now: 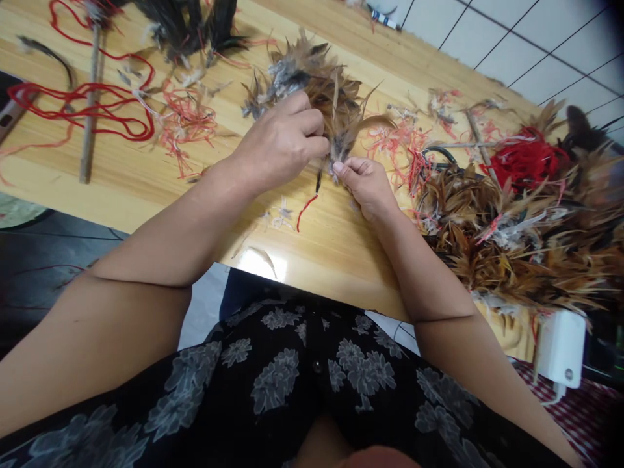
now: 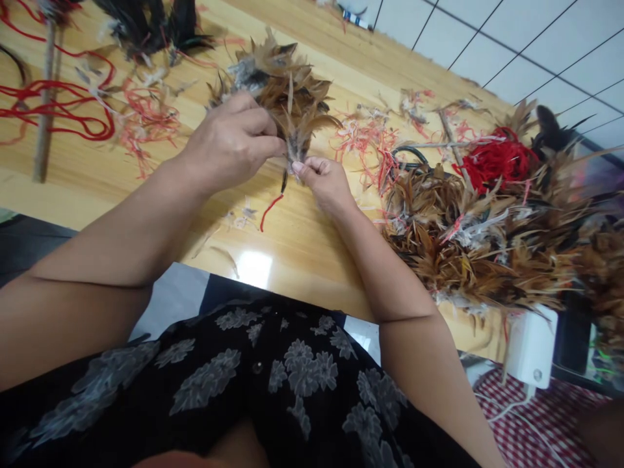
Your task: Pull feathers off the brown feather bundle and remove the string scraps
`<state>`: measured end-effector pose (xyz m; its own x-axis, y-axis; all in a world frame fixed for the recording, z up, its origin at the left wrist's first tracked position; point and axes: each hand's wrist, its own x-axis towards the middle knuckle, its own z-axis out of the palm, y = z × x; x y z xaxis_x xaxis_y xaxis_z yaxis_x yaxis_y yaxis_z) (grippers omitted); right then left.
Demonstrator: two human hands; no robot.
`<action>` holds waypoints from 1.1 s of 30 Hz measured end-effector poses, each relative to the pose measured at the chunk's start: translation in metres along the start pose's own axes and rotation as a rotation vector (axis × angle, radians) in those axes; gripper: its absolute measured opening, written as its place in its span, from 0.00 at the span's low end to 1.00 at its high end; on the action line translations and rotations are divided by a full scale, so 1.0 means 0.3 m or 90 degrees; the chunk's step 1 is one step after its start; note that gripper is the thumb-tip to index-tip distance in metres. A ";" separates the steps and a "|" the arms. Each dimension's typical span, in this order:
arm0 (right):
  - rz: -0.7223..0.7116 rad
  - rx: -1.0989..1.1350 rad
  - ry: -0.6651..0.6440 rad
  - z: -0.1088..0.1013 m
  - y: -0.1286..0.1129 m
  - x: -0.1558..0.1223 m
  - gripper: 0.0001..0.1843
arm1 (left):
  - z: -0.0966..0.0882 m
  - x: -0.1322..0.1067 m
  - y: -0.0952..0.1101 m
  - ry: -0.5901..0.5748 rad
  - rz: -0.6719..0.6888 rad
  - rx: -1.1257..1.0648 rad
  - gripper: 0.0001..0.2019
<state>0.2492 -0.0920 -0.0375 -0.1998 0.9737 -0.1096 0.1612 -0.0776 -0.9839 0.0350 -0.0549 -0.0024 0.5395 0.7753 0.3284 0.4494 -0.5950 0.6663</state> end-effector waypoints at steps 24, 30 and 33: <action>-0.027 0.088 0.023 -0.011 0.031 0.017 0.32 | 0.023 -0.032 -0.019 0.210 0.093 0.173 0.16; -0.027 0.105 0.042 -0.012 0.033 0.012 0.30 | 0.022 -0.028 -0.012 0.154 -0.087 0.025 0.13; -0.023 0.098 0.054 -0.014 0.040 0.012 0.30 | 0.027 -0.022 -0.007 0.134 -0.170 -0.036 0.09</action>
<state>0.2543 -0.0884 -0.0490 -0.1192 0.9906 -0.0675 0.0046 -0.0675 -0.9977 0.0363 -0.0605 -0.0114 0.2476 0.9320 0.2647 0.5117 -0.3577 0.7812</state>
